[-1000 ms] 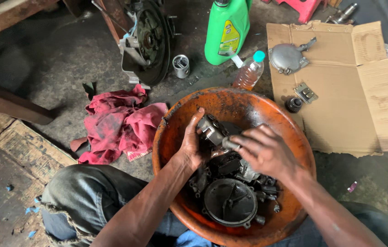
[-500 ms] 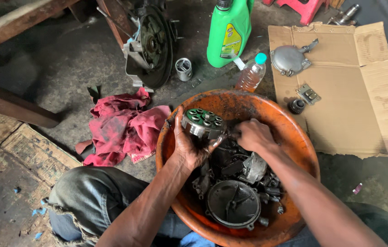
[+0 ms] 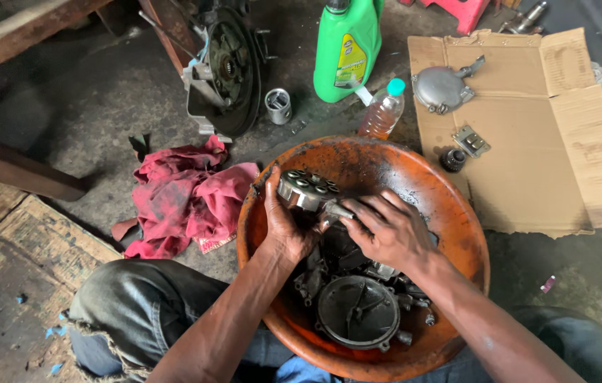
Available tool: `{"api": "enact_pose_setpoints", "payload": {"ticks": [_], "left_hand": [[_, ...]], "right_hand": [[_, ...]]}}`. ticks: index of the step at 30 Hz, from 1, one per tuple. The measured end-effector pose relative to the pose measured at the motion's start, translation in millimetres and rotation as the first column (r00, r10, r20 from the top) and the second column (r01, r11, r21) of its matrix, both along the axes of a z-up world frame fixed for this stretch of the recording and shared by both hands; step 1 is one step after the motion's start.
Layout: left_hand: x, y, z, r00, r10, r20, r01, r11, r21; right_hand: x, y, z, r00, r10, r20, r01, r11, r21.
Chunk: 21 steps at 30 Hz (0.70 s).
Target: The person scrubs several greasy engine components, including a camshaft and a circular part with holes, inside an orange basin using a small brush and liquid from a plastic bottle. The person repeatedly dips the parts in the basin, scrubs them, and pours more liquid onto them.
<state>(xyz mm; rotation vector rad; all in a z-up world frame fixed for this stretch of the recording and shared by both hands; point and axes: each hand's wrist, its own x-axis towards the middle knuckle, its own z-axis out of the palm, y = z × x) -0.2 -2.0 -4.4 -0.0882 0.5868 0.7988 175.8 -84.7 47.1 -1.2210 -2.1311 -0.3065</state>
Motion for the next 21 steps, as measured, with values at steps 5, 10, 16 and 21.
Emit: {"api": "enact_pose_setpoints", "payload": {"ticks": [5, 10, 16, 21], "left_hand": [[4.9, -2.4, 1.4, 0.997, 0.009, 0.082, -0.011, 1.000, 0.024], [0.4, -0.3, -3.8, 0.994, 0.072, 0.079, -0.069, 0.997, -0.038], [8.1, -1.9, -4.7, 0.999, 0.006, 0.044, -0.007, 1.000, 0.018], [1.6, -2.1, -0.8, 0.999, 0.003, 0.036, -0.001, 0.999, -0.044]], "right_hand": [[-15.1, -4.5, -17.9, 0.963, -0.248, -0.105, 0.238, 0.966, -0.102], [-16.1, -2.9, -19.7, 0.983, -0.127, 0.135, 0.122, 0.992, 0.045], [-11.7, -6.3, -5.6, 0.995, -0.100, 0.019, 0.100, 0.995, -0.013], [3.2, -7.4, -10.6, 0.762, -0.086, 0.642, -0.030, 0.985, 0.168]]}}
